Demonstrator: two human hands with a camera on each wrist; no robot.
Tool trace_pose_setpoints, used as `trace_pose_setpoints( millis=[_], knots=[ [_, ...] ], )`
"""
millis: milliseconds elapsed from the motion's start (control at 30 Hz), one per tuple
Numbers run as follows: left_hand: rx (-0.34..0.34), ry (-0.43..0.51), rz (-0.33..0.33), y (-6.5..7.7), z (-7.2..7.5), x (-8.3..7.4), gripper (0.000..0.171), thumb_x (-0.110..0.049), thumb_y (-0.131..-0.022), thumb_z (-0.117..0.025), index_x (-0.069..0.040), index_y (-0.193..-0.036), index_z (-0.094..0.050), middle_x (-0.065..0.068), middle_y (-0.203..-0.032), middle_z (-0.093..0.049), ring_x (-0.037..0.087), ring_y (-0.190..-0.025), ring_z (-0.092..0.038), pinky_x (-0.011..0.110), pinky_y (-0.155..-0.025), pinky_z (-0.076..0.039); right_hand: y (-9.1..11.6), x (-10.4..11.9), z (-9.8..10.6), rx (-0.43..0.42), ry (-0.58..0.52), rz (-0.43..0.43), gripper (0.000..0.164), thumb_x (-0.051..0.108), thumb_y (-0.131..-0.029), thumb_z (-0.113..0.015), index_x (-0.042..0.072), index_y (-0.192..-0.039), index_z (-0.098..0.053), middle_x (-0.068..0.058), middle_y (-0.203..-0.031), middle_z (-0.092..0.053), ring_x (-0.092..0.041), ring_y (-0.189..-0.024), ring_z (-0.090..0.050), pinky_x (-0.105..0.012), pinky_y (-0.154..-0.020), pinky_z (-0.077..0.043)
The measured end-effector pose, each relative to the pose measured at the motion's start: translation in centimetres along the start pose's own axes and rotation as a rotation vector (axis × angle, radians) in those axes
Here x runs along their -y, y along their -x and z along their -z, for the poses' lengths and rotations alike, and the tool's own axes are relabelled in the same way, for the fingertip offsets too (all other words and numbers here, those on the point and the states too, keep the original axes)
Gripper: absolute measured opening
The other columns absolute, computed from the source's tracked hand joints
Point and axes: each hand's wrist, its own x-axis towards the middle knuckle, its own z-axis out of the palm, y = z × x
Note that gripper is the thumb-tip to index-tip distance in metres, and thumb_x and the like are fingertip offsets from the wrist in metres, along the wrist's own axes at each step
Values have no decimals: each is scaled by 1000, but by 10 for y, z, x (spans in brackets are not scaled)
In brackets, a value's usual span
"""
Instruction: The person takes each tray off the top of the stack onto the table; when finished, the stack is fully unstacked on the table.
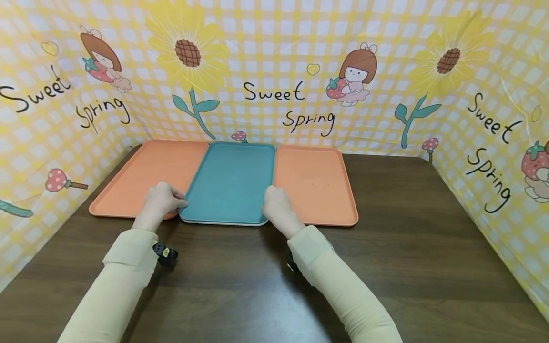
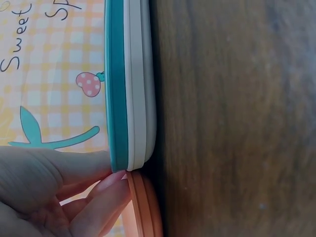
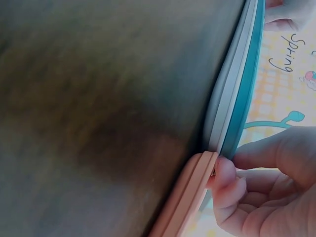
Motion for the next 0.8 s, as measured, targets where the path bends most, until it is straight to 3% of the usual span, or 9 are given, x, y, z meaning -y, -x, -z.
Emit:
trace_pose_setpoints(
  millis=[200, 433, 533, 800],
  knots=[
    [23, 26, 17, -1, -1, 1, 29, -12, -84, -68, 3, -109, -68, 26, -118, -62, 35, -91, -65, 34, -64, -55, 1, -2, -1, -27, -13, -4, 41, -5, -84, -50, 16, -62, -23, 4, -59, -17, -13, -51, -22, -24, -45, -22],
    [20, 26, 15, -1, 0, 0, 30, -13, -84, -68, 3, -109, -68, 26, -119, -61, 37, -95, -63, 35, -66, -55, 2, -4, 0, -79, -50, 39, 44, -8, -81, -48, 18, -63, -17, 4, -62, -12, -12, -52, -18, -24, -44, -20],
    [18, 37, 16, -1, 0, 0, 30, -13, -84, -68, 3, -109, -68, 26, -119, -61, 36, -93, -63, 30, -61, -54, 3, -6, 1, -93, -72, 46, 45, -6, -83, -48, 19, -61, -17, 4, -61, -12, -12, -52, -17, -24, -44, -21],
    [11, 1, -14, -1, 0, 1, 30, -13, -84, -68, 3, -108, -69, 26, -116, -63, 37, -95, -63, 38, -71, -55, 4, -7, 3, -21, -179, -1, 49, 0, -89, -45, 17, -50, -22, 4, -44, -19, -11, -38, -22, -22, -37, -24]
  ],
)
